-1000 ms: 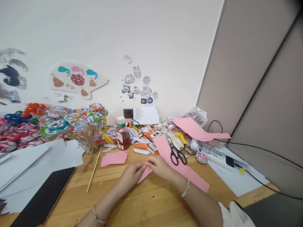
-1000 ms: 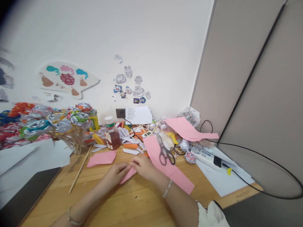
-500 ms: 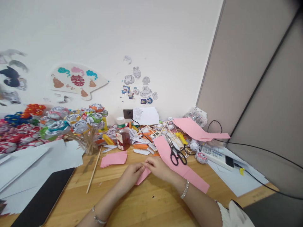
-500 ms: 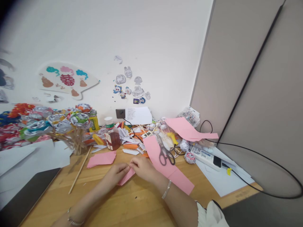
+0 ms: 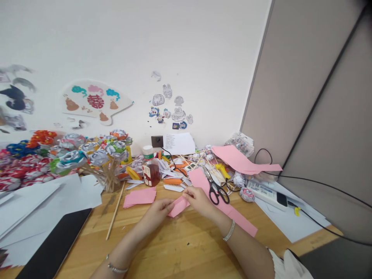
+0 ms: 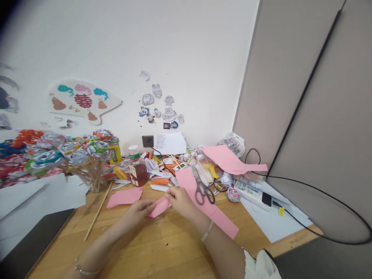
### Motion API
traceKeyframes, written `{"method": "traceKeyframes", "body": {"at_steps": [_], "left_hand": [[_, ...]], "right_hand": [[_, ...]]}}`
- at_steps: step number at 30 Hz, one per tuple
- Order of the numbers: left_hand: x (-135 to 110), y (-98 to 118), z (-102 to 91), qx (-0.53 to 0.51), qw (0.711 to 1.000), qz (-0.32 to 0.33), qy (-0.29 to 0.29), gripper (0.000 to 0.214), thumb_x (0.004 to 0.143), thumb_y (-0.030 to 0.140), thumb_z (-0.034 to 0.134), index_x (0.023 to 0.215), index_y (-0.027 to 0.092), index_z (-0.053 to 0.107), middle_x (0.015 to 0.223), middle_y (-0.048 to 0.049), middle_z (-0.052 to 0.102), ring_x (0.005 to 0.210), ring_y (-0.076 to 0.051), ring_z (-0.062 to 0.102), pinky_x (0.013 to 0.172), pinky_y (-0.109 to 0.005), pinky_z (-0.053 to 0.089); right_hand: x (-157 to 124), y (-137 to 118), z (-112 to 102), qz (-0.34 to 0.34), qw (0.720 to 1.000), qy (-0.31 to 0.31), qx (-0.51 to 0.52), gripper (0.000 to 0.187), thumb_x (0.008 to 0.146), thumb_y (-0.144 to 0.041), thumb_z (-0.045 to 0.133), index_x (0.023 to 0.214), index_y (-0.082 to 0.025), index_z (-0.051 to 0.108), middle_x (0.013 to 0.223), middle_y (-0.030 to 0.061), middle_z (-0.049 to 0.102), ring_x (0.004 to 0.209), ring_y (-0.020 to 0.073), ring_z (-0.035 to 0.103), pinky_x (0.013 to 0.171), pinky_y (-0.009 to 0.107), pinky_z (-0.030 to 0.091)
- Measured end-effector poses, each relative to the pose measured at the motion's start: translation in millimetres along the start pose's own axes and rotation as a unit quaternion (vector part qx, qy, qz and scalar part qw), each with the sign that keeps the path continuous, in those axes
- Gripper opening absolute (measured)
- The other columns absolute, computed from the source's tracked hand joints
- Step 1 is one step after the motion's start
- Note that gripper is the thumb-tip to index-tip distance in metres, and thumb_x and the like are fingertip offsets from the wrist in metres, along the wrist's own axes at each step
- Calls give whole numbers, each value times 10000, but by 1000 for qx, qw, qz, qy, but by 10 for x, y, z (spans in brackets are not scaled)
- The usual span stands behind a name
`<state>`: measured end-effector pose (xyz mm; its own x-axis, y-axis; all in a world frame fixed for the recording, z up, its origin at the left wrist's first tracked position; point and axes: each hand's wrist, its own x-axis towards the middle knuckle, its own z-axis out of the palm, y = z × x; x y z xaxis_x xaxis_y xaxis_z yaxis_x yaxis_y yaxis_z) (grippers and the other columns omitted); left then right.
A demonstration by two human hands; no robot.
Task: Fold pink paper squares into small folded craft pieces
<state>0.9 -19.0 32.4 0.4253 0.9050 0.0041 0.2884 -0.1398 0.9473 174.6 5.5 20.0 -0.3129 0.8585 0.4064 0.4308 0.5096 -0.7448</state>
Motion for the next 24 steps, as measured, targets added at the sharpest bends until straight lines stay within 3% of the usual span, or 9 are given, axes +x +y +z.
{"method": "traceKeyframes", "body": {"at_steps": [6, 13, 18, 24], "left_hand": [[15, -3, -37, 110, 991, -2, 72, 363, 683, 460, 488, 485, 158, 454, 493, 61, 376, 504, -95, 343, 466, -201, 253], [-20, 79, -24, -54, 997, -39, 30, 367, 622, 489, 561, 722, 137, 577, 579, 35, 533, 550, -114, 460, 511, -207, 333], [21, 24, -58, -40, 998, -22, 51, 392, 623, 464, 587, 808, 119, 605, 620, 3, 604, 585, -137, 528, 553, -230, 383], [62, -72, -60, 4, 995, -20, 101, 370, 633, 517, 547, 580, 152, 529, 499, 33, 533, 513, -157, 563, 505, -243, 408]], "right_hand": [[14, 22, -49, 5, 1000, -1, 12, 138, 772, -195, 459, 667, -148, 535, 578, -33, 458, 546, 91, 415, 496, 181, 308], [58, 141, -88, 18, 998, 44, 50, 158, 773, -250, 451, 670, -149, 516, 574, -37, 433, 540, 89, 401, 495, 182, 312], [51, 126, -72, 24, 997, 46, 63, 140, 765, -244, 460, 678, -150, 517, 558, -42, 411, 517, 84, 372, 479, 182, 294], [31, 86, -50, 10, 998, 23, 65, 169, 786, -266, 458, 696, -147, 535, 574, -35, 440, 542, 88, 398, 496, 184, 315]]}}
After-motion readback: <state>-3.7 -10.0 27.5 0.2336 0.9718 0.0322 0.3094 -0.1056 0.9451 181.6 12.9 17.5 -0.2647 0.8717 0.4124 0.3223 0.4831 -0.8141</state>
